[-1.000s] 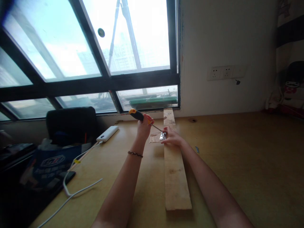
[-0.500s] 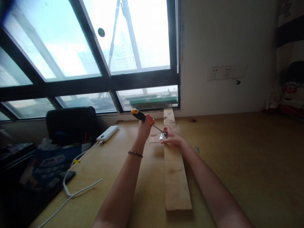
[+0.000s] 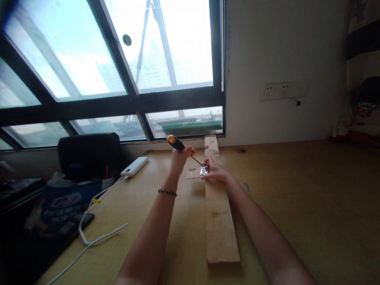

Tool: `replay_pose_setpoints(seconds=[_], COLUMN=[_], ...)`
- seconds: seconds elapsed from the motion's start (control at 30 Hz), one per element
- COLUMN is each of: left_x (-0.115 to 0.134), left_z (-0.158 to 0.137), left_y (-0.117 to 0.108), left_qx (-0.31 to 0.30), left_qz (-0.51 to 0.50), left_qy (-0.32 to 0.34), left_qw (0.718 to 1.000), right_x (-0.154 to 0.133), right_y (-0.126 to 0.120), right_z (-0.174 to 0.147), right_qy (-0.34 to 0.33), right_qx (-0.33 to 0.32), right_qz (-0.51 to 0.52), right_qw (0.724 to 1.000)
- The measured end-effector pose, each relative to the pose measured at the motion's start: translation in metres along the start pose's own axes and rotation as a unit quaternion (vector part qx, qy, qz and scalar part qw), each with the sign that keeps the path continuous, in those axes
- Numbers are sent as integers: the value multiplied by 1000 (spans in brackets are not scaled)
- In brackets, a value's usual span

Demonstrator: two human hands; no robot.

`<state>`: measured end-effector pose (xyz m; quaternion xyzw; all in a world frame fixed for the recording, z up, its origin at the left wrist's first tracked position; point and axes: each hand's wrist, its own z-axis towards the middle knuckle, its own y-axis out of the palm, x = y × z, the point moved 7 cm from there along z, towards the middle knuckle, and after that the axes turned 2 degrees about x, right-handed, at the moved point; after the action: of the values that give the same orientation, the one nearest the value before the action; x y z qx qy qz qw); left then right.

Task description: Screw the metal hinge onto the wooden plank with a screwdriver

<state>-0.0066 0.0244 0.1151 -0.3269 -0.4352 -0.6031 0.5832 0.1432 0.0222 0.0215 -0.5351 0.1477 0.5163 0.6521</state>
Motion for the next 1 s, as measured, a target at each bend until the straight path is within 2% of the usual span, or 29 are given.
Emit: replay_pose_setpoints(seconds=[0.1, 0.2, 0.4, 0.6, 0.7, 0.87, 1.0], left_x=[2, 3, 13, 11, 16, 29, 29], left_z=[2, 2, 1, 0, -3, -8, -7], left_y=[-8, -13, -14, -4, 1, 4, 5], left_qx=[40, 63, 55, 3, -8, 20, 43], left_qz=[30, 39, 77, -9, -14, 43, 75], left_qy=[20, 6, 37, 31, 46, 76, 91], left_qw=[999, 997, 995, 999, 999, 996, 992], right_x=[2, 1, -2, -2, -2, -1, -1], right_y=[1, 1, 0, -1, -1, 0, 1], right_z=[1, 0, 0, 0, -1, -1, -1], right_qy=[-4, -3, -1, 0, 0, -2, -4], right_qx=[3, 0, -2, 1, 1, -2, -10], right_qz=[8, 12, 12, -16, -5, 1, 5], right_qw=[1000, 1000, 1000, 1000, 1000, 1000, 1000])
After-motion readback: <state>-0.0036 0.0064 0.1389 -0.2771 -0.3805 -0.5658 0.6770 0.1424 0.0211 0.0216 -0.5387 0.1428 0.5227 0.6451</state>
